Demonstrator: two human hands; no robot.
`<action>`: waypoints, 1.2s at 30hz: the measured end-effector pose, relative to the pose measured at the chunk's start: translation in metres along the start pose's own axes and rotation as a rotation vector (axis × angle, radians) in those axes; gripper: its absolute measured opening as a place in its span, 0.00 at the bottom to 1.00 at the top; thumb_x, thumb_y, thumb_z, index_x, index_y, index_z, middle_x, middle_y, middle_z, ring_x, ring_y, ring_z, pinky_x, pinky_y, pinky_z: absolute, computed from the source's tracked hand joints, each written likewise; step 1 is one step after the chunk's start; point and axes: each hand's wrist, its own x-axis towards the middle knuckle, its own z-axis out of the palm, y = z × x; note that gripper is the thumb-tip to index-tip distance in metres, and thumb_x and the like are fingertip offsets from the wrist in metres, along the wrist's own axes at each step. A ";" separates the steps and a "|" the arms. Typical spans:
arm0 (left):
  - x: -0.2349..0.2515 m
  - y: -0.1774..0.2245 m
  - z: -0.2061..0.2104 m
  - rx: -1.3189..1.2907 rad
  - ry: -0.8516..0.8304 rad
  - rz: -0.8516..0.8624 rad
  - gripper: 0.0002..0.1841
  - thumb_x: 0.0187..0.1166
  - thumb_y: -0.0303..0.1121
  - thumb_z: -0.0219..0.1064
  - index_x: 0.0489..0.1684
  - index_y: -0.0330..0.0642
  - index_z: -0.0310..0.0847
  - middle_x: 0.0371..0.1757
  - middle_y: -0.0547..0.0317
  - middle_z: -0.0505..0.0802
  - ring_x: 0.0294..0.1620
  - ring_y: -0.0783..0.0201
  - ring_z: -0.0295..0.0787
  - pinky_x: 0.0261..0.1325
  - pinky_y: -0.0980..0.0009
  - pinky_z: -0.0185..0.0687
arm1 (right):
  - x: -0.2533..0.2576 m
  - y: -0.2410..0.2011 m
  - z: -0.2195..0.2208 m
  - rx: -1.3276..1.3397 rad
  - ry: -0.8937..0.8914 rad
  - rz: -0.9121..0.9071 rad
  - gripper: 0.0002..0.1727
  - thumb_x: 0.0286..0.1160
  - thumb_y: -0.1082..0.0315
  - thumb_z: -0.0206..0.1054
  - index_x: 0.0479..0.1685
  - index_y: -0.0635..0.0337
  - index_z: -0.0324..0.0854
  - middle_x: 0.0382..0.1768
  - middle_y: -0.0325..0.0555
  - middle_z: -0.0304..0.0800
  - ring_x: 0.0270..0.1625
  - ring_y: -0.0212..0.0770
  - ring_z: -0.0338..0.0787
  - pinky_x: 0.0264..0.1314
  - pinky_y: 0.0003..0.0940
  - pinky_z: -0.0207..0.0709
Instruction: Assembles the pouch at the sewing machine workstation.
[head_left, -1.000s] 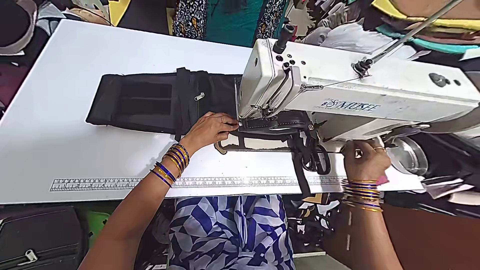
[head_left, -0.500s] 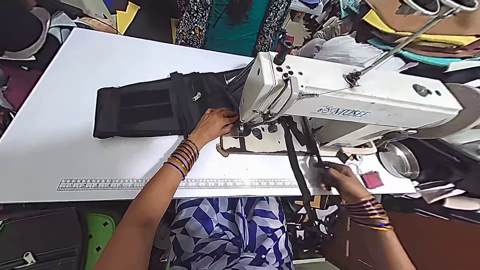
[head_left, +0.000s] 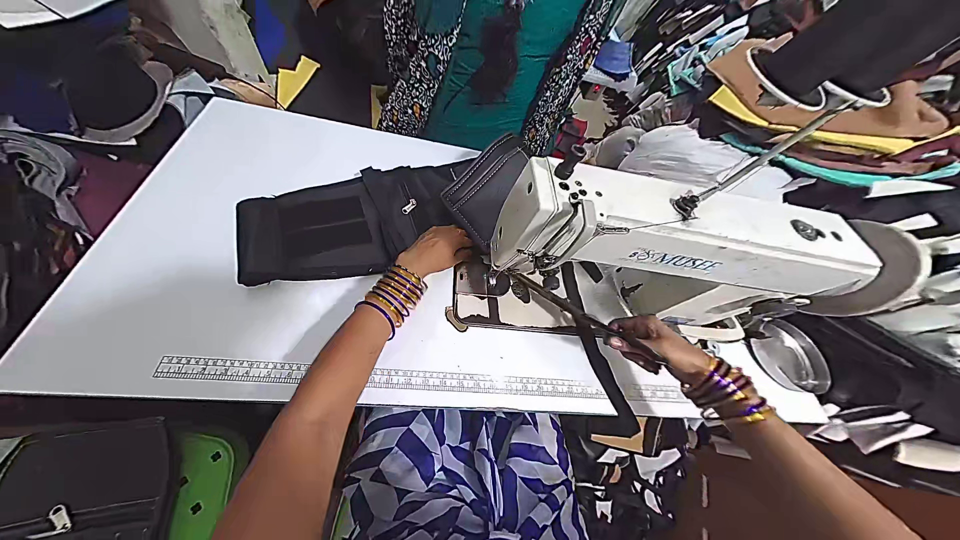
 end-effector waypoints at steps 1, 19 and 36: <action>-0.003 0.001 -0.020 0.018 -0.037 -0.039 0.15 0.85 0.36 0.62 0.50 0.36 0.92 0.53 0.39 0.94 0.60 0.37 0.90 0.65 0.35 0.77 | 0.008 -0.007 0.000 -0.012 -0.029 -0.015 0.04 0.73 0.69 0.65 0.32 0.49 0.81 0.11 0.21 0.75 0.10 0.16 0.67 0.11 0.12 0.60; -0.134 0.069 -0.057 0.178 0.191 -0.554 0.24 0.79 0.48 0.71 0.71 0.48 0.86 0.72 0.32 0.85 0.72 0.30 0.81 0.67 0.32 0.74 | -0.044 0.077 0.022 -0.641 0.681 0.056 0.20 0.76 0.65 0.71 0.46 0.81 0.85 0.39 0.82 0.87 0.46 0.81 0.88 0.51 0.79 0.72; -0.150 0.092 -0.114 -0.651 0.824 -0.603 0.36 0.80 0.26 0.68 0.91 0.38 0.59 0.87 0.44 0.72 0.72 0.54 0.80 0.68 0.57 0.79 | 0.100 -0.078 0.250 -0.089 0.118 -0.798 0.28 0.91 0.63 0.41 0.69 0.74 0.81 0.72 0.55 0.87 0.82 0.52 0.77 0.88 0.51 0.61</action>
